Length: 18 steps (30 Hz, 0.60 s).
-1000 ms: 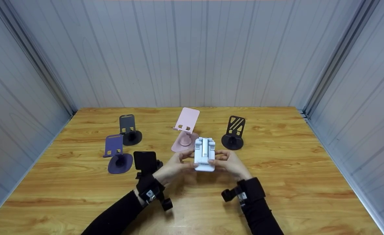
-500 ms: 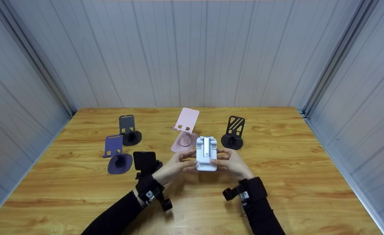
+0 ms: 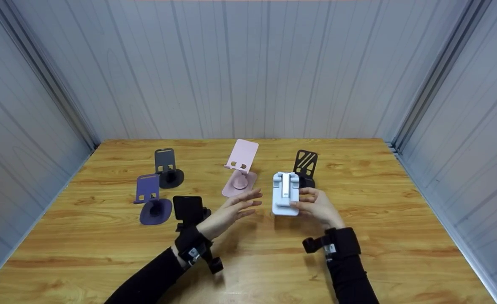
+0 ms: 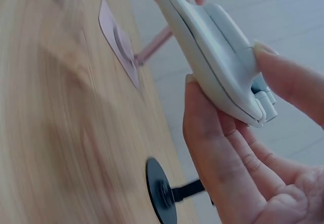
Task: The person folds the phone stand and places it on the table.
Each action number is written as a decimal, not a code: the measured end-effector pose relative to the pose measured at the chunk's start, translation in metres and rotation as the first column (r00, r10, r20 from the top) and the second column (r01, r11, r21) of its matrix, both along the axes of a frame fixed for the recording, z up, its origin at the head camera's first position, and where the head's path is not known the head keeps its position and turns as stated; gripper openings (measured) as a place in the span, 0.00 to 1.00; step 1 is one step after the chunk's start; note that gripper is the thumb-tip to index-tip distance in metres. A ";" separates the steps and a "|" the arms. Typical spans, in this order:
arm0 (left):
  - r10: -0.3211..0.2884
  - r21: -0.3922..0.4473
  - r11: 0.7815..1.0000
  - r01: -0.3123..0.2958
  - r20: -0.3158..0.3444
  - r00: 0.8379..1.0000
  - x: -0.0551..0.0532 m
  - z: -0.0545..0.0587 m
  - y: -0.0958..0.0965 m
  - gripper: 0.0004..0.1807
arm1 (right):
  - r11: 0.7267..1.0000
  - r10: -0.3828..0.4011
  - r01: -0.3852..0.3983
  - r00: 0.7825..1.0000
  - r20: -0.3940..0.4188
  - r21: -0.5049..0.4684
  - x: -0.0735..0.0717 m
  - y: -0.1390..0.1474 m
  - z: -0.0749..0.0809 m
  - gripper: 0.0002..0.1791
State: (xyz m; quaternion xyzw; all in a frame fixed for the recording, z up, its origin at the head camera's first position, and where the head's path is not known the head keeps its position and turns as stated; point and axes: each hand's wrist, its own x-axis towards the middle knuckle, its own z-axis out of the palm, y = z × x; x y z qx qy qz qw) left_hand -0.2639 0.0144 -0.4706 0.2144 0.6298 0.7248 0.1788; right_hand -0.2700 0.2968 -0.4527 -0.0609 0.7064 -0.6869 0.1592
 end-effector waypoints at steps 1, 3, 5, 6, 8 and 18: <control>0.001 -0.010 1.000 -0.001 -0.012 1.000 0.001 0.000 0.000 0.28 | 1.000 -0.004 0.004 1.000 -0.001 -0.001 0.000 0.003 0.000 0.30; 0.004 -0.037 0.999 -0.006 -0.044 0.999 0.003 0.001 0.001 0.28 | 1.000 -0.009 0.009 1.000 0.002 0.015 -0.001 0.009 -0.001 0.32; 0.003 -0.058 0.998 -0.007 -0.065 0.998 0.005 0.002 0.002 0.28 | 0.999 -0.005 0.005 1.000 0.008 0.046 -0.002 0.015 -0.001 0.34; -0.003 -0.069 0.998 -0.003 -0.075 0.997 0.005 0.003 0.003 0.28 | 0.998 0.001 -0.002 1.000 0.010 0.060 -0.002 0.019 -0.001 0.35; -0.016 -0.085 0.996 0.008 -0.099 0.995 0.006 0.003 0.003 0.28 | 0.997 0.012 -0.015 0.999 0.030 0.082 -0.003 0.025 -0.003 0.38; -0.082 -0.182 0.982 0.047 -0.185 0.979 0.011 0.007 0.003 0.28 | 0.925 0.075 -0.086 0.996 0.045 0.369 -0.006 0.062 -0.007 0.40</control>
